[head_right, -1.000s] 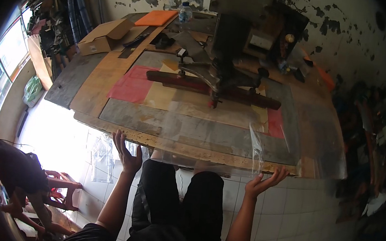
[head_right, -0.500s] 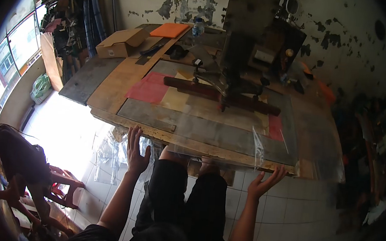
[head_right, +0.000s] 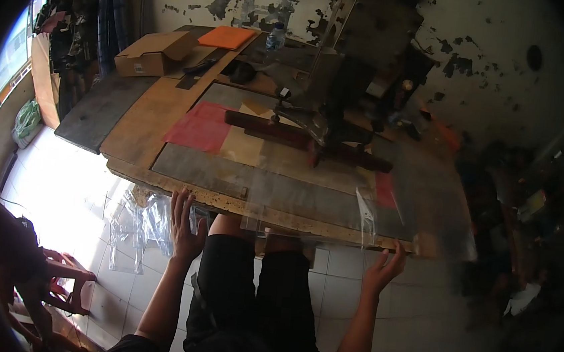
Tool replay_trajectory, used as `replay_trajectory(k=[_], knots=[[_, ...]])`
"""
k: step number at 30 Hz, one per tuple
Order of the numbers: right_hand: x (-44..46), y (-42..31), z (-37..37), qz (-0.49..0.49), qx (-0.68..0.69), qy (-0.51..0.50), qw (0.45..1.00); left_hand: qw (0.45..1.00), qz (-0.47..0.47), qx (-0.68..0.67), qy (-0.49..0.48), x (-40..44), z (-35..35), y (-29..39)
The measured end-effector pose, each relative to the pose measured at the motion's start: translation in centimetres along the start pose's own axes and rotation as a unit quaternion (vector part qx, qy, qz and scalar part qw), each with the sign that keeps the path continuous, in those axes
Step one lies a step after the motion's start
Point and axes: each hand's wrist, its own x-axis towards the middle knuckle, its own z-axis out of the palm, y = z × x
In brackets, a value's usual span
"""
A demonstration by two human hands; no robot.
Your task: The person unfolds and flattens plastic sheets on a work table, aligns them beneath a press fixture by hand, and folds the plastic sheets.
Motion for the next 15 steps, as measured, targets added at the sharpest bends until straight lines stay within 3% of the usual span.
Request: replay_trajectory(k=[2,4,5,7,8,10,13,15], knots=[[1.6,-0.6,-0.3,0.009,0.011,0.012,1.000,1.000,0.007,-0.003,0.001,-0.2,0.4,-0.6],[3.9,-2.7,-1.0,0.101,0.177,-0.039,0.978,1.000,0.014,-0.001,0.003,-0.4,0.5,-1.1],[5.1,-3.4,-1.1,0.102,0.175,-0.039,0.978,1.000,0.018,0.000,0.000,-0.5,0.5,-1.3],[7.9,-4.0,-1.0,0.128,0.248,-0.170,0.945,1.000,0.023,0.002,-0.004,-0.5,0.2,-1.6],[9.3,-3.8,-0.6,0.130,0.249,-0.170,0.945,1.000,0.023,0.001,-0.014,-0.5,0.0,-1.7],[12.0,-2.8,0.9,0.230,0.271,-0.287,0.889,0.999,0.026,0.002,-0.024,-0.5,-0.3,-1.9],[15.3,-2.6,3.2,0.283,0.278,-0.353,0.848,0.999,0.029,-0.001,-0.035,-0.6,-0.8,-2.0],[15.4,-4.2,4.3,0.245,0.281,-0.342,0.863,0.999,0.030,-0.012,-0.040,-0.4,-1.0,-1.9]])
